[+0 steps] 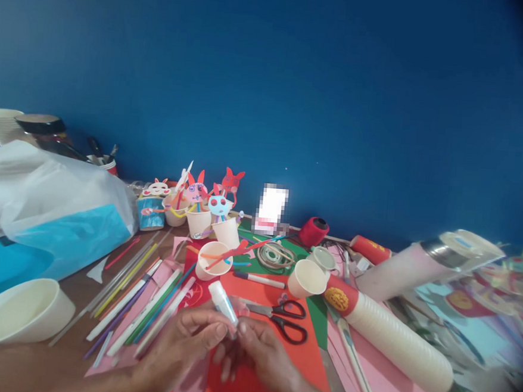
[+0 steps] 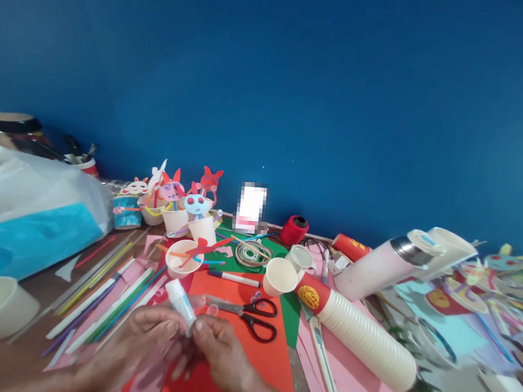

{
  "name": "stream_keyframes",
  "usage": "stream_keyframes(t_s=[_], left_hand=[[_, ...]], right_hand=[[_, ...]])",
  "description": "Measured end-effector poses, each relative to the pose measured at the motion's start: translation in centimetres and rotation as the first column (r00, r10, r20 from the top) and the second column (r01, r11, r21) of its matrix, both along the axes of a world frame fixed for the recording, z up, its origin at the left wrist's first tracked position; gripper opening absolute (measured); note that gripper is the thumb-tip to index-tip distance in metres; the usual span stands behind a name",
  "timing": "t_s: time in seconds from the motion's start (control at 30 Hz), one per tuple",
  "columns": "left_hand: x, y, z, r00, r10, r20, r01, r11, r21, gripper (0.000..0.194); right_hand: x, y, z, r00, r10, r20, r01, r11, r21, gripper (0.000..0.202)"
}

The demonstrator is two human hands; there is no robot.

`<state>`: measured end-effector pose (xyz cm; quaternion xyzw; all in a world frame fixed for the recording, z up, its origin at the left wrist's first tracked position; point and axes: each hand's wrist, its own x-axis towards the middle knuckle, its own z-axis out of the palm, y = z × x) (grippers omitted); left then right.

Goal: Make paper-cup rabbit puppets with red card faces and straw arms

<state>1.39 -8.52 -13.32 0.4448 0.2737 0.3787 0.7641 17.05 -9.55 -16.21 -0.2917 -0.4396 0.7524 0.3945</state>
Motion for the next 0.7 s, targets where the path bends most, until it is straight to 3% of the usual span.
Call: stream_keyframes(t_s=[0.23, 0.33, 0.43, 0.7], left_hand=[[-0.58, 0.19, 0.42, 0.977, 0.123, -0.177, -0.099, 0.986, 0.136, 0.019], [-0.44, 0.35, 0.22, 0.985, 0.096, -0.141, -0.082, 0.991, 0.102, 0.02], [-0.23, 0.43, -0.01, 1.0, -0.007, -0.007, 0.007, 1.0, 0.03, 0.022], [-0.47, 0.52, 0.37, 0.999, 0.035, -0.005, -0.034, 0.997, 0.065, 0.019]], right_hand=[[-0.26, -0.29, 0.68, 0.971, -0.223, 0.087, 0.211, 0.969, 0.129, 0.029], [-0.23, -0.33, 0.42, 0.992, -0.121, 0.047, 0.117, 0.989, 0.088, 0.03], [-0.22, -0.14, -0.15, 1.0, 0.012, 0.012, -0.012, 0.999, 0.03, 0.05], [-0.16, 0.19, 0.25, 0.983, -0.165, 0.085, 0.158, 0.984, 0.078, 0.038]])
